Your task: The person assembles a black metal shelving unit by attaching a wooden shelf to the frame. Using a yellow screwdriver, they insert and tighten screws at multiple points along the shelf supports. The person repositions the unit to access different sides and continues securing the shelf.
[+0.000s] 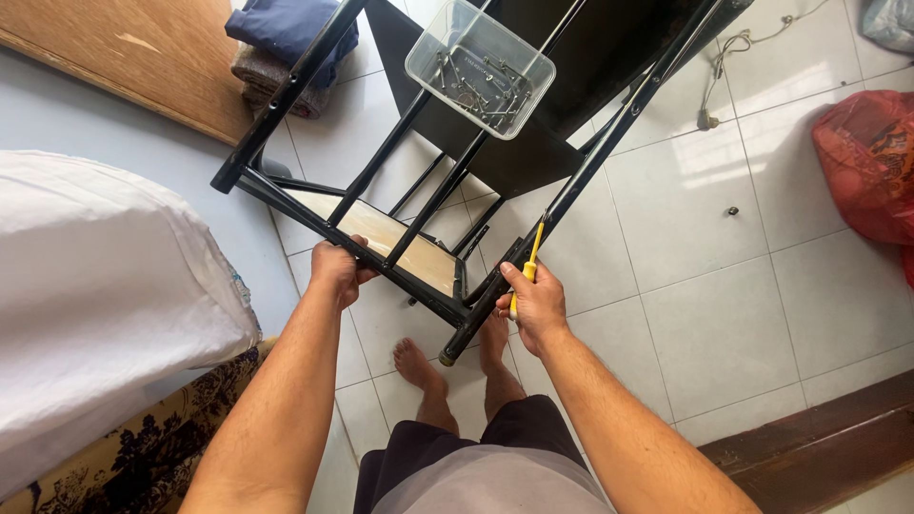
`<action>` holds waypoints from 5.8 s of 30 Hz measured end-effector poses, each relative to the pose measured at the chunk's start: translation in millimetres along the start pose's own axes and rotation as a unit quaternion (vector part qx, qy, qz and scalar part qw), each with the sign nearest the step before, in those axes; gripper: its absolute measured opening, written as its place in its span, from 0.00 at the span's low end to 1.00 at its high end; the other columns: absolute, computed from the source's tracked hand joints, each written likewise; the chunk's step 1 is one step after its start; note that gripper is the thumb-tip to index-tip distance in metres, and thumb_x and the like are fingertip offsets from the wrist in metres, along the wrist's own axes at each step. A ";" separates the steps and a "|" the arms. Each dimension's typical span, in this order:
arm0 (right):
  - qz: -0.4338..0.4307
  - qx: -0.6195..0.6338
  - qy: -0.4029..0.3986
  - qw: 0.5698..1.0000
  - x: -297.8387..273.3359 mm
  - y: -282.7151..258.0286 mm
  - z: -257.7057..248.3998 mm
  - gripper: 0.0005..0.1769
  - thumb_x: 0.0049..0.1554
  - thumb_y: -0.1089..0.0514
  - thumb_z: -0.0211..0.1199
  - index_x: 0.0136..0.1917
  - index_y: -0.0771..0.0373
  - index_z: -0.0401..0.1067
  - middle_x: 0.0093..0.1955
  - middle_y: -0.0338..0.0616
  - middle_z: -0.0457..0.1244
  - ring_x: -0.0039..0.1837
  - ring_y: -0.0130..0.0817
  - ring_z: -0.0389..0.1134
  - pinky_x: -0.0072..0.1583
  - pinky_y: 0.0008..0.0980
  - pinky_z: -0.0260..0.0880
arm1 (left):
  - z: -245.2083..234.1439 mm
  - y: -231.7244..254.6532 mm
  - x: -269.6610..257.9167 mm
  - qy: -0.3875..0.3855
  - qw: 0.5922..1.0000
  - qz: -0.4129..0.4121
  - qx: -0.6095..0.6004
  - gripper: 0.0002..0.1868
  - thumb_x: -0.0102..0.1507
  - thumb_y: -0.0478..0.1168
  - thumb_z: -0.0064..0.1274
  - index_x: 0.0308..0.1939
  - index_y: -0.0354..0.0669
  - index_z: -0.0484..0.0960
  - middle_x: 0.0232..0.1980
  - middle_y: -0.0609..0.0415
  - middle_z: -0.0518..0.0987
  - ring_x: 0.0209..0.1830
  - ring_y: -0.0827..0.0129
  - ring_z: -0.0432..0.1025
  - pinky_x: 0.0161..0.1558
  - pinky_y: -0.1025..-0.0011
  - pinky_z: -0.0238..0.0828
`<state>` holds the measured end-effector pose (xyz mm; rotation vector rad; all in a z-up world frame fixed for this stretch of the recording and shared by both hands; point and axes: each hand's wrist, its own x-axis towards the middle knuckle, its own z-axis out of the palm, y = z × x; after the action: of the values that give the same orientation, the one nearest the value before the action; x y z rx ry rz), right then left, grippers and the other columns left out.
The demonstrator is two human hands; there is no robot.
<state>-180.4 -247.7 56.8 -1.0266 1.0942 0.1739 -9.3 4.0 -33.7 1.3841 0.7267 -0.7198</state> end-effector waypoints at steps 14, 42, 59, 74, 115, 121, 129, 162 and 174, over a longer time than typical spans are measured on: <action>0.016 0.013 0.008 1.000 8.9 -1.6 2.1 0.11 0.62 0.55 0.62 0.53 0.63 0.73 0.40 0.39 0.65 0.30 0.22 0.63 0.34 0.27 0.64 | 5.8 15.2 -4.0 -0.038 0.999 -0.013 0.035 0.12 0.65 0.41 0.58 0.48 0.39 0.77 0.39 0.52 0.83 0.35 0.67 0.79 0.34 0.68 0.80; 0.024 -0.449 -0.236 0.861 61.1 -67.1 -76.1 0.13 0.59 0.55 0.66 0.50 0.68 0.77 0.37 0.43 0.68 0.35 0.33 0.67 0.38 0.33 0.70 | 158.2 -99.8 -105.9 -0.067 0.775 0.187 0.600 0.10 0.61 0.31 0.48 0.47 0.39 0.78 0.52 0.40 0.81 0.56 0.43 0.74 0.54 0.50 0.73; -0.315 -0.766 -0.255 0.498 67.7 -159.9 -44.1 0.13 0.57 0.48 0.68 0.55 0.51 0.74 0.58 0.34 0.66 0.53 0.46 0.71 0.51 0.46 0.71 | 178.8 -51.6 -112.4 -0.108 0.824 0.013 0.557 0.25 0.55 0.49 0.54 0.50 0.34 0.82 0.51 0.37 0.82 0.54 0.48 0.77 0.57 0.58 0.74; -0.298 -0.775 -0.227 0.508 63.5 -157.6 -36.6 0.17 0.57 0.49 0.68 0.58 0.51 0.74 0.60 0.34 0.65 0.56 0.41 0.71 0.54 0.43 0.72 | 184.6 -40.1 -118.5 -0.091 0.795 0.062 0.597 0.18 0.59 0.47 0.53 0.47 0.39 0.83 0.49 0.43 0.83 0.53 0.51 0.78 0.55 0.58 0.75; -0.469 -0.762 -0.362 0.261 79.4 -146.7 -2.4 0.14 0.48 0.52 0.75 0.45 0.55 0.74 0.39 0.37 0.70 0.49 0.37 0.69 0.52 0.40 0.69 | 179.7 -64.1 -145.0 0.008 0.778 0.173 0.603 0.09 0.60 0.35 0.52 0.43 0.41 0.81 0.43 0.48 0.84 0.46 0.54 0.79 0.45 0.56 0.78; -0.463 -0.758 -0.379 0.259 79.9 -149.8 2.4 0.14 0.48 0.53 0.74 0.43 0.56 0.72 0.39 0.37 0.70 0.49 0.39 0.69 0.52 0.41 0.71 | 179.8 -71.4 -144.8 0.067 0.776 0.163 0.606 0.08 0.63 0.37 0.49 0.41 0.45 0.83 0.45 0.49 0.84 0.44 0.53 0.80 0.45 0.56 0.79; -0.478 -0.747 -0.378 0.265 83.9 -148.9 -4.8 0.16 0.47 0.50 0.75 0.42 0.57 0.72 0.39 0.38 0.70 0.48 0.39 0.68 0.52 0.42 0.70 | 188.6 -89.4 -135.1 0.100 0.762 0.161 0.619 0.10 0.66 0.37 0.46 0.39 0.43 0.84 0.43 0.47 0.84 0.42 0.55 0.82 0.44 0.59 0.81; -0.464 -0.738 -0.322 0.369 69.1 -189.8 -39.4 0.20 0.53 0.44 0.73 0.47 0.60 0.72 0.45 0.42 0.65 0.52 0.41 0.67 0.55 0.41 0.68 | 191.0 -43.4 -175.5 0.061 0.771 0.119 0.623 0.24 0.60 0.53 0.60 0.50 0.41 0.76 0.50 0.49 0.82 0.50 0.56 0.78 0.49 0.57 0.78; -0.342 -0.515 -0.107 0.779 73.2 -239.4 -58.8 0.11 0.60 0.51 0.65 0.46 0.61 0.77 0.36 0.41 0.70 0.38 0.30 0.72 0.43 0.32 0.71 | 224.6 51.8 -143.9 0.151 0.811 0.360 0.434 0.13 0.66 0.48 0.52 0.48 0.44 0.81 0.48 0.51 0.82 0.50 0.56 0.77 0.51 0.59 0.76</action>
<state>-44.1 -450.1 137.9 -2.2674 0.2749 0.2980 -46.2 -214.0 124.3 2.4621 0.0025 -0.1804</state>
